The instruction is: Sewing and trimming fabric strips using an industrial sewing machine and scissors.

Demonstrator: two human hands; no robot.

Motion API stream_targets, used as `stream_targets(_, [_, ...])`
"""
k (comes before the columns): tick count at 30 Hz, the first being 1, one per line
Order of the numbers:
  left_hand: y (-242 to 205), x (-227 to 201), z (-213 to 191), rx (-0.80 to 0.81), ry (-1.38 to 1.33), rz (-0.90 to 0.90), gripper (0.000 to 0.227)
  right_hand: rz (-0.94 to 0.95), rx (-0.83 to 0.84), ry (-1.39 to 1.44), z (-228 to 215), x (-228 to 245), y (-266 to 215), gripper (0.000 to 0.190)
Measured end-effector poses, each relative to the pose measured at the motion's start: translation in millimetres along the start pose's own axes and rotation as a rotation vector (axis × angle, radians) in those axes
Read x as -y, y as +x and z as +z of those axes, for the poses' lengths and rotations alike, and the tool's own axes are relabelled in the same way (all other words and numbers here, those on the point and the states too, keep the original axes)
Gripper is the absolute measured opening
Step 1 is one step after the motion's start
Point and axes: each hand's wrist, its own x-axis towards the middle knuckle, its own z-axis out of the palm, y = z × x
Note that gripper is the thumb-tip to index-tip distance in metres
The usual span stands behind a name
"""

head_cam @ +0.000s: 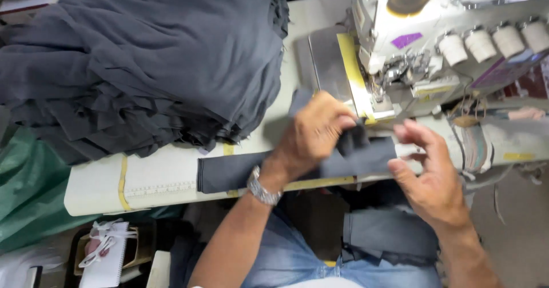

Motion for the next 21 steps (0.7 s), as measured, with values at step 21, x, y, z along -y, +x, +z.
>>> stream_targets(21, [-65.8, -13.8, 115.8, 0.357, 0.145, -0.259, 0.013, 0.507, 0.089, -0.422, -62.2, -131.4, -94.4, 0.037])
